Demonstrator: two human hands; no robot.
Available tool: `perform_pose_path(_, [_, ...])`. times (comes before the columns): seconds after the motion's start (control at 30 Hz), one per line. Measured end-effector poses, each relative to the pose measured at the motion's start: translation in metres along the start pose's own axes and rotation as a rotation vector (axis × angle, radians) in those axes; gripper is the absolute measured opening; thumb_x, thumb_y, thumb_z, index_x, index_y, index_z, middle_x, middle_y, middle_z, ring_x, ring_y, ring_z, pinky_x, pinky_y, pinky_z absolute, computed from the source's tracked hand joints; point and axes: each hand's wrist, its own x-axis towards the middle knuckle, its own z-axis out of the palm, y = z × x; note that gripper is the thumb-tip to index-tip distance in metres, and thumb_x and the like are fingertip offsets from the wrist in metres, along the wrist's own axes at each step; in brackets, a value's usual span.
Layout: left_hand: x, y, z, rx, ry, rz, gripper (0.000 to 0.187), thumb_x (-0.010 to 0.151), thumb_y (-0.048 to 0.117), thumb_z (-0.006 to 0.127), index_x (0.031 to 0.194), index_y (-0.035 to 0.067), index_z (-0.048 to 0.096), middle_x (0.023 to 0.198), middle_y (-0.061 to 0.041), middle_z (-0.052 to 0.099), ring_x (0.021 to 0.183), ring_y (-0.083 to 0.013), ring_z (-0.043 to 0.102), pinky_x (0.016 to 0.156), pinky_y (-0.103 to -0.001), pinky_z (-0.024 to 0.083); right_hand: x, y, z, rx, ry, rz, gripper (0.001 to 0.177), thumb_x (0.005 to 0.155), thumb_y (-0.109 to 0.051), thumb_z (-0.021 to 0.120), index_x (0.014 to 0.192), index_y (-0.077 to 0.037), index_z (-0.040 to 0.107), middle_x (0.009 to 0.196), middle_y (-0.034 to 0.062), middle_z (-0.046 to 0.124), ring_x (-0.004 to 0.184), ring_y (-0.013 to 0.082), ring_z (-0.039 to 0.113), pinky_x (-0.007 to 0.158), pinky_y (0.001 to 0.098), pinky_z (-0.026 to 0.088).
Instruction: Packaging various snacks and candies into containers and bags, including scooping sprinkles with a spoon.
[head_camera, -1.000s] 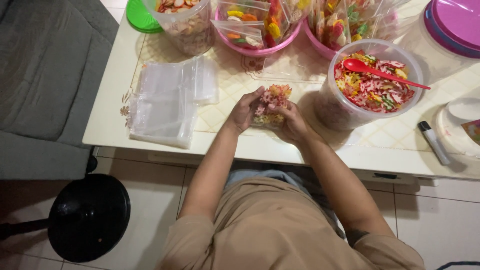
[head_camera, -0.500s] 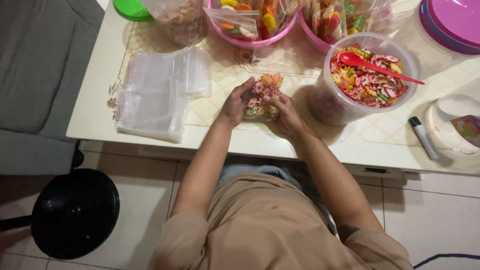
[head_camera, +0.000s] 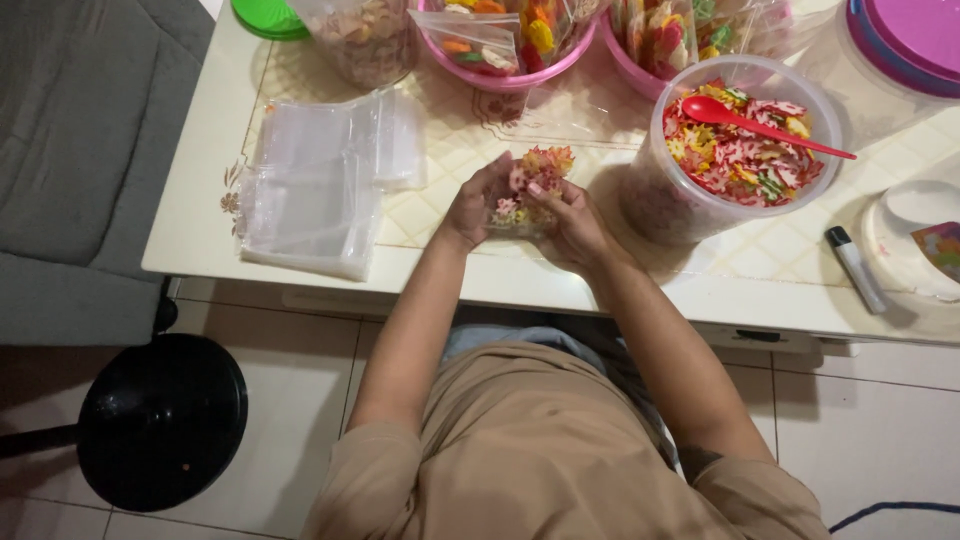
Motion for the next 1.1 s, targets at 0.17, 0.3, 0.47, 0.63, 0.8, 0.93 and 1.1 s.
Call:
perform_pose_path(0.17, [0.007, -0.005, -0.013, -0.015, 0.012, -0.022, 0.044, 0.086, 0.035, 0.058, 0.103, -0.005, 0.064, 0.094, -0.019, 0.067, 0.084, -0.0316, 0.067, 0.08, -0.042, 0.053, -0.011, -0.012, 0.012, 0.021, -0.085, -0.007, 0.017, 0.075, -0.011, 0.073, 0.08, 0.0, 0.06, 0.072, 0.0156, 0.066, 0.062, 0.0253, 0.069, 0.059, 0.0397, 0.059])
perform_pose_path(0.3, [0.004, 0.0, -0.003, 0.016, 0.039, -0.026, 0.044, 0.085, 0.035, 0.06, 0.103, -0.005, 0.063, 0.096, -0.018, 0.067, 0.086, -0.0309, 0.067, 0.082, -0.044, 0.052, -0.014, -0.015, 0.016, 0.057, -0.116, -0.004, 0.016, 0.078, -0.01, 0.069, 0.08, 0.002, 0.057, 0.069, 0.0174, 0.066, 0.061, 0.0264, 0.068, 0.058, 0.0389, 0.058])
perform_pose_path(0.47, [0.01, -0.004, -0.017, 0.022, 0.078, -0.04, 0.044, 0.084, 0.036, 0.061, 0.103, -0.004, 0.064, 0.095, -0.017, 0.067, 0.086, -0.03, 0.068, 0.081, -0.043, 0.053, -0.012, -0.013, 0.012, 0.059, -0.137, -0.007, 0.013, 0.076, -0.005, 0.066, 0.081, 0.002, 0.056, 0.068, 0.0183, 0.065, 0.06, 0.0269, 0.068, 0.057, 0.039, 0.058])
perform_pose_path(0.63, [0.013, -0.008, -0.024, -0.004, 0.082, -0.05, 0.045, 0.084, 0.036, 0.061, 0.104, -0.004, 0.064, 0.098, -0.019, 0.067, 0.089, -0.0327, 0.067, 0.081, -0.045, 0.053, 0.002, 0.0, -0.003, -0.014, -0.099, -0.038, 0.014, 0.07, 0.0, 0.066, 0.082, 0.001, 0.057, 0.07, 0.016, 0.065, 0.061, 0.0262, 0.067, 0.057, 0.0393, 0.057])
perform_pose_path(0.8, [0.019, 0.004, -0.016, -0.022, 0.132, -0.09, 0.045, 0.083, 0.038, 0.061, 0.1, -0.003, 0.066, 0.094, -0.016, 0.068, 0.086, -0.0303, 0.068, 0.079, -0.043, 0.054, 0.016, 0.007, -0.008, -0.135, -0.053, -0.125, 0.022, 0.064, 0.0, 0.058, 0.086, -0.001, 0.057, 0.071, 0.0088, 0.062, 0.064, 0.0197, 0.065, 0.058, 0.0326, 0.057])
perform_pose_path(0.93, [0.025, 0.002, -0.028, -0.065, 0.11, -0.091, 0.045, 0.084, 0.037, 0.059, 0.103, -0.003, 0.065, 0.099, -0.02, 0.066, 0.09, -0.0345, 0.066, 0.08, -0.047, 0.054, 0.021, 0.011, -0.013, -0.189, -0.045, -0.186, 0.026, 0.063, -0.001, 0.059, 0.089, -0.002, 0.058, 0.072, 0.0066, 0.059, 0.06, 0.0166, 0.062, 0.047, 0.0288, 0.054])
perform_pose_path(1.1, [0.025, 0.0, -0.028, -0.101, 0.107, -0.1, 0.043, 0.084, 0.036, 0.06, 0.103, -0.003, 0.065, 0.1, -0.02, 0.066, 0.091, -0.0348, 0.066, 0.08, -0.048, 0.053, 0.015, 0.01, -0.008, -0.201, -0.055, -0.156, 0.027, 0.064, -0.002, 0.058, 0.091, -0.001, 0.059, 0.071, 0.0041, 0.057, 0.058, 0.0126, 0.059, 0.042, 0.0249, 0.052])
